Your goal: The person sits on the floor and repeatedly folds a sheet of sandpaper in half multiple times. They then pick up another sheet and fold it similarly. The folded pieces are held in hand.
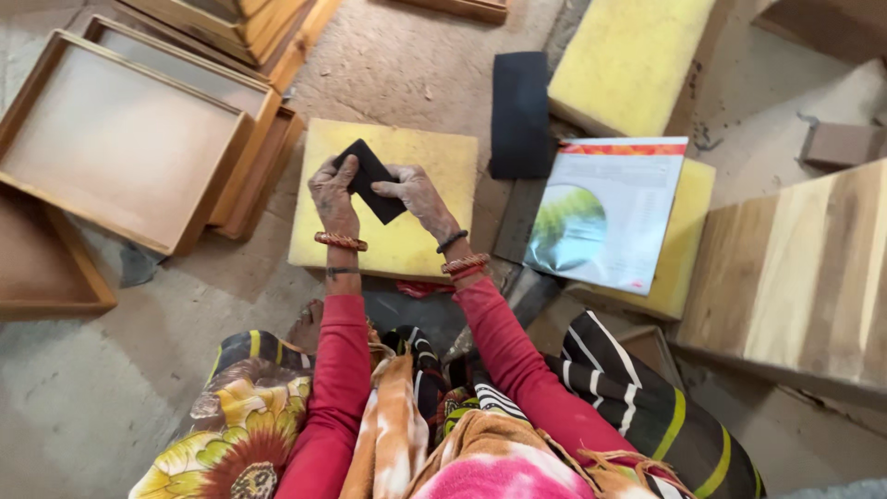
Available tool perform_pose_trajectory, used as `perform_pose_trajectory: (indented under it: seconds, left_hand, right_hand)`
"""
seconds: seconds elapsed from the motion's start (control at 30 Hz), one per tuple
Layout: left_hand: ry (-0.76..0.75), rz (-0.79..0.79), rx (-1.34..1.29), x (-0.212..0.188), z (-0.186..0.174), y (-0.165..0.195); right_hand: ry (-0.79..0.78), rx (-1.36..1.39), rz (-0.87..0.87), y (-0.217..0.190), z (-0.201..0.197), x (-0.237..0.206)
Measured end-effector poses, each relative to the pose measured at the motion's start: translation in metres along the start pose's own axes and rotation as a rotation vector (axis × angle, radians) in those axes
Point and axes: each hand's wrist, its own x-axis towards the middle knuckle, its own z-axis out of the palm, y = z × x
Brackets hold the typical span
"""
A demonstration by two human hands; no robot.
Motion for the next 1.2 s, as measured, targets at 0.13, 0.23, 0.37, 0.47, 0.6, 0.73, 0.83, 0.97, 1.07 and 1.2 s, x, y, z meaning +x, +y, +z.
perform_pose_trajectory:
  seconds: [0.13,0.23,0.37,0.47,0.6,0.73,0.83,0.97,1.07,1.2]
  left_hand:
    - [-0.069,-0.113,-0.101,-0.006,0.003,0.001]
    - [-0.115,-0.196,-0.145,-0.006,0.004,0.006]
    - [-0.061,-0.257,-0.203,-0.003,0.001,0.001]
    - [0.009,-0.212,-0.24,0.0,-0.003,-0.006]
    - [0.032,-0.213,-0.32,0.001,-0.007,-0.011]
    - [-0.02,-0.3,-0.352,0.0,-0.01,-0.01]
    - [-0.043,-0.302,-0.337,0.001,-0.013,-0.011]
    - [0.008,-0.242,-0.321,0.003,-0.012,-0.012]
    - [-0.001,-0.215,-0.292,0.0,-0.01,-0.007]
    - [0.025,-0.371,-0.376,-0.005,-0.002,0.002]
  right_hand:
    - [0.027,-0.09,-0.016,-0.004,-0.006,-0.004]
    - [0.052,-0.05,-0.035,-0.004,-0.008,-0.005]
    - [0.039,-0.037,-0.015,-0.002,-0.002,-0.004]
    - [0.03,-0.082,0.01,0.001,0.007,-0.003]
    - [0.002,-0.058,-0.037,0.004,0.011,0.0]
    - [-0.006,-0.106,-0.01,0.005,0.004,0.002]
    - [-0.045,-0.074,0.0,0.008,0.004,0.001]
    - [-0.041,-0.159,-0.01,0.012,0.01,0.001]
    - [-0.021,-0.187,-0.066,0.011,0.013,0.003]
    - [0.118,0.077,-0.002,0.01,0.011,0.004]
